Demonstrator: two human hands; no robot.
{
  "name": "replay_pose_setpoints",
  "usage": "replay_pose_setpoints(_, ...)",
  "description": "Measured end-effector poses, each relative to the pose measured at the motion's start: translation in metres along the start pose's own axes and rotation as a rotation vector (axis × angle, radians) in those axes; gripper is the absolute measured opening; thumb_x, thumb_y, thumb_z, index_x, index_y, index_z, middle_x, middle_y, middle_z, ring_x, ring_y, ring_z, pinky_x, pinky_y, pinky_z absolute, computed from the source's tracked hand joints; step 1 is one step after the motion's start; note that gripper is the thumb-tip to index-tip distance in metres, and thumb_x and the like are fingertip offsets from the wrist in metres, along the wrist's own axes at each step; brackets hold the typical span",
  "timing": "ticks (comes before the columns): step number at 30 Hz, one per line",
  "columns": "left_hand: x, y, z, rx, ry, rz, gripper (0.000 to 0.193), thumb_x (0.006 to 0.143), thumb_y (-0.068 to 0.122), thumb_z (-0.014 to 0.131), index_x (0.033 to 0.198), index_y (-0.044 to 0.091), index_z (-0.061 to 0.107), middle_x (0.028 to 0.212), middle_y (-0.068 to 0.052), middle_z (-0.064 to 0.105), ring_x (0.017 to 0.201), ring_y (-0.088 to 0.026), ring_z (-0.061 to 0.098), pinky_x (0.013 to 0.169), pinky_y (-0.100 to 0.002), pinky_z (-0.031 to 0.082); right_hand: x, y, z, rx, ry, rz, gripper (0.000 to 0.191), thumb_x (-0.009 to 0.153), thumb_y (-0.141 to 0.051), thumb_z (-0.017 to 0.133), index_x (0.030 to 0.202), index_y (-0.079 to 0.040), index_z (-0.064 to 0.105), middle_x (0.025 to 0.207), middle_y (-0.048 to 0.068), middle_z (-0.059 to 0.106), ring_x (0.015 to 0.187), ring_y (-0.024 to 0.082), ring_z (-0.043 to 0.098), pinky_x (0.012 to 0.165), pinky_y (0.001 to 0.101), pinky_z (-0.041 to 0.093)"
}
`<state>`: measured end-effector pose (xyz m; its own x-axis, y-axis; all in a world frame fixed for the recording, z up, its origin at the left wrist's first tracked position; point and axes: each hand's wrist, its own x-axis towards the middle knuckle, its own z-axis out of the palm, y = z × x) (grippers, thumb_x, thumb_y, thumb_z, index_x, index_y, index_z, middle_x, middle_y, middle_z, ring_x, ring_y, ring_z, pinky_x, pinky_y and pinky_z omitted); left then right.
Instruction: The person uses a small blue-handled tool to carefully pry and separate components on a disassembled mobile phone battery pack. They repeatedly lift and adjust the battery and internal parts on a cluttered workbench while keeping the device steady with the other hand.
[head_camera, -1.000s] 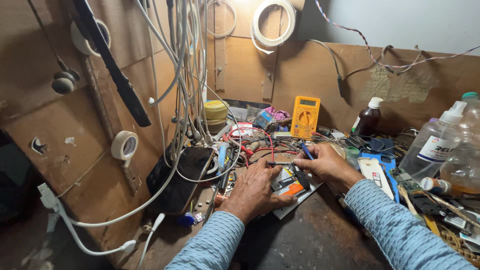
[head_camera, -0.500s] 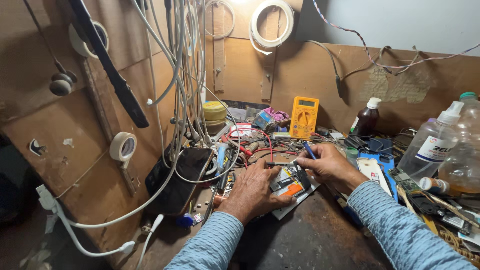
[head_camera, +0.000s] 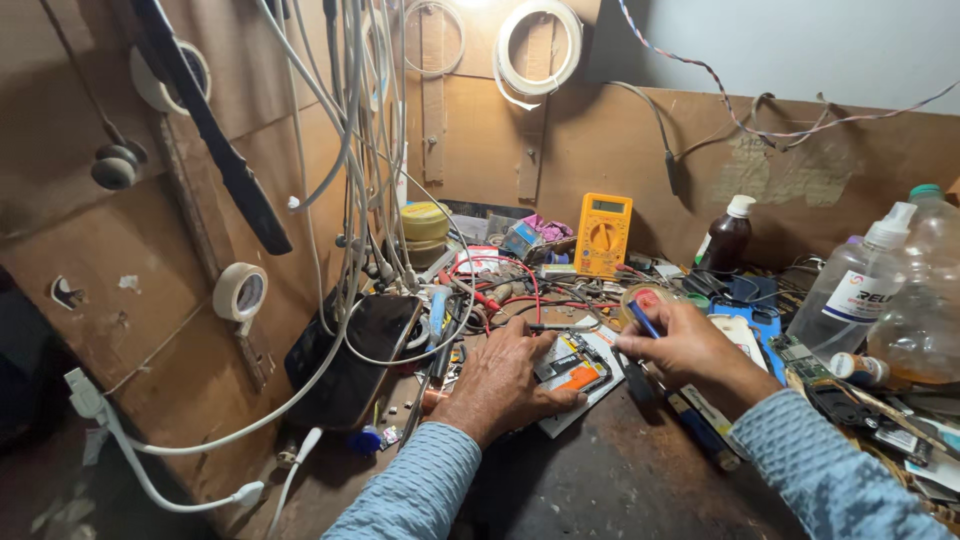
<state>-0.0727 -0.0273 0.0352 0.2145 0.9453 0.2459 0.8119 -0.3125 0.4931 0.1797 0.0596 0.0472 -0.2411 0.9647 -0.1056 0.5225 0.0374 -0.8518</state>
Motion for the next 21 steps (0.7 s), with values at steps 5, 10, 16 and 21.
replay_pose_setpoints(5,0.001,-0.004,0.003,-0.003,0.041,0.047,0.085,0.066,0.059,0.084,0.133,0.009,0.066,0.122,-0.018,0.057,0.117,-0.036,0.057,0.097,-0.049,0.047,-0.014,0.009,0.003,-0.039,0.044,0.12,0.02,0.086,-0.018,0.078,0.088,0.0,0.071,0.061,0.001,0.058,0.048,0.011,0.048,0.042,0.0288,0.034)
replay_pose_setpoints(10,0.003,-0.005,0.004,0.037,0.019,0.047,0.087,0.067,0.063,0.082,0.135,0.011,0.065,0.117,-0.018,0.058,0.114,-0.035,0.058,0.095,-0.048,0.048,-0.017,0.018,0.005,-0.167,0.057,0.149,0.02,0.084,-0.02,0.081,0.083,0.0,0.075,0.062,0.003,0.064,0.05,0.012,0.055,0.044,0.0299,0.04)
replay_pose_setpoints(16,0.003,-0.004,0.001,0.058,0.006,0.044,0.089,0.067,0.065,0.082,0.136,0.012,0.064,0.116,-0.018,0.058,0.112,-0.035,0.059,0.094,-0.048,0.048,-0.017,0.017,0.009,-0.262,0.117,0.172,0.02,0.081,-0.018,0.084,0.083,0.0,0.076,0.064,0.006,0.068,0.051,0.014,0.059,0.047,0.0316,0.045)
replay_pose_setpoints(21,0.001,-0.004,0.0,0.046,0.011,0.03,0.087,0.067,0.064,0.082,0.135,0.012,0.065,0.116,-0.018,0.057,0.11,-0.035,0.06,0.092,-0.048,0.048,-0.024,0.011,0.01,-0.241,0.128,0.136,0.022,0.081,-0.019,0.082,0.083,0.002,0.075,0.065,0.009,0.071,0.051,0.014,0.063,0.048,0.0317,0.049)
